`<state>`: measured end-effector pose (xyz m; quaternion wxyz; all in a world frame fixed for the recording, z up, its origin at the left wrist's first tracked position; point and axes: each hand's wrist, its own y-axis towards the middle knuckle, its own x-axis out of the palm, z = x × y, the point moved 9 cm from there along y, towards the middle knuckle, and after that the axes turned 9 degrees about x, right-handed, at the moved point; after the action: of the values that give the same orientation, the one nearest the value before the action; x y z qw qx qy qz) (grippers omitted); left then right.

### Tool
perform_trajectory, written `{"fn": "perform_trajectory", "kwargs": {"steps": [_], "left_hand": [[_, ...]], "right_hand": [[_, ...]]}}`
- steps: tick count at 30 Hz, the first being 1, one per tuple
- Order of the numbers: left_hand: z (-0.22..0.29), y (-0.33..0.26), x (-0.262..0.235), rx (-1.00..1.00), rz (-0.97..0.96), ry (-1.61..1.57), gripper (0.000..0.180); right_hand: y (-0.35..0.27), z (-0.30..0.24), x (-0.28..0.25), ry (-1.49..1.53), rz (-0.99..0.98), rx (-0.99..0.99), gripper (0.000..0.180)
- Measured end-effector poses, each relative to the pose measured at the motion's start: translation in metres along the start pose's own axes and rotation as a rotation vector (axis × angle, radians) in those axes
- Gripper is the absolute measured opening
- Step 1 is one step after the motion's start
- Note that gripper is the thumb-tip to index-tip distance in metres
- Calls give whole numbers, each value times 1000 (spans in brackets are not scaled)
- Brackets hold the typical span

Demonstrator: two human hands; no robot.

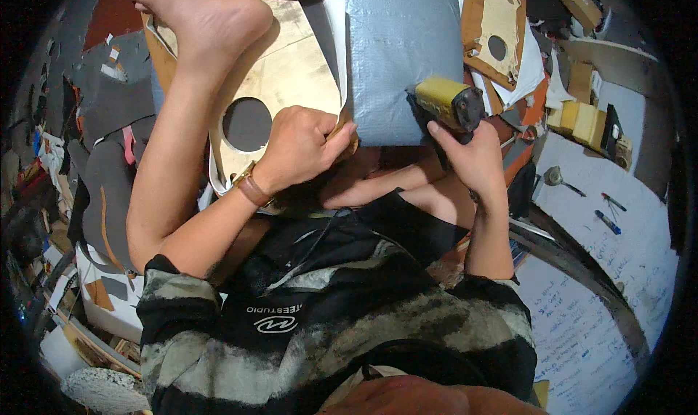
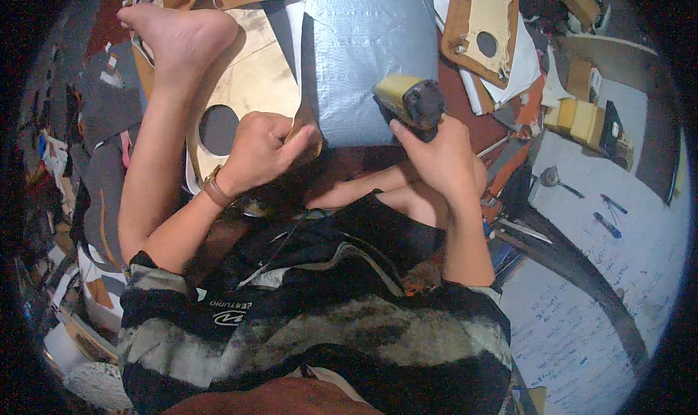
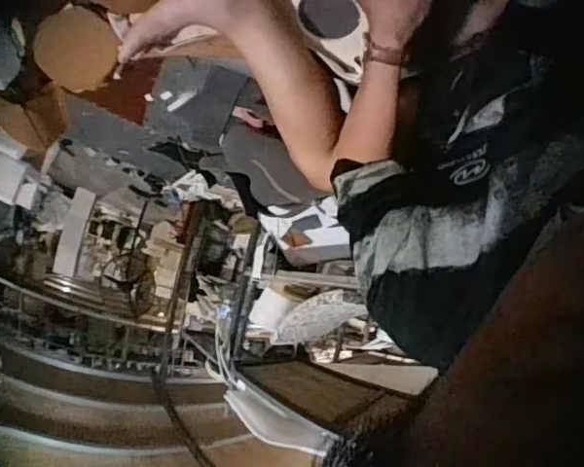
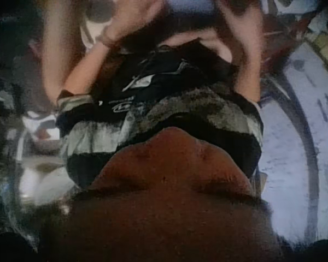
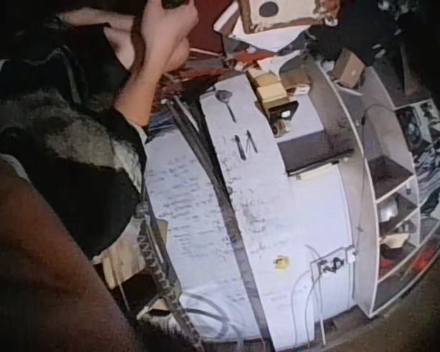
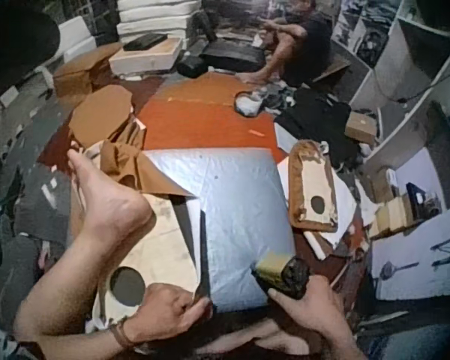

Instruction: The person uses a staple gun to attach a light-colored fabric or paper to a wooden frame with a circular cutout. They repeatedly position the material and fire staples along the edges to secure it.

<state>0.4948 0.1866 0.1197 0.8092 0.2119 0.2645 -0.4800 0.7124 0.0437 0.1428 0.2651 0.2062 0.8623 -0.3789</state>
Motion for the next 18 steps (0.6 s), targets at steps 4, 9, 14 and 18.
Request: {"fn": "perform_trajectory", "kwargs": {"steps": [4, 9, 14, 18], "left_hand": [[5, -14, -7, -54, 13, 142, 48], [10, -29, -10, -31, 72, 276, 43], [5, -36, -9, -52, 38, 236, 31], [3, -39, -7, -54, 3, 224, 27]], "right_hand": [[-7, -27, 9, -124, -219, -181, 36], [-14, -73, 20, -397, -355, -464, 41], [-4, -98, 33, -435, -469, -345, 35], [-7, -114, 53, -630, -414, -440, 39]]}}
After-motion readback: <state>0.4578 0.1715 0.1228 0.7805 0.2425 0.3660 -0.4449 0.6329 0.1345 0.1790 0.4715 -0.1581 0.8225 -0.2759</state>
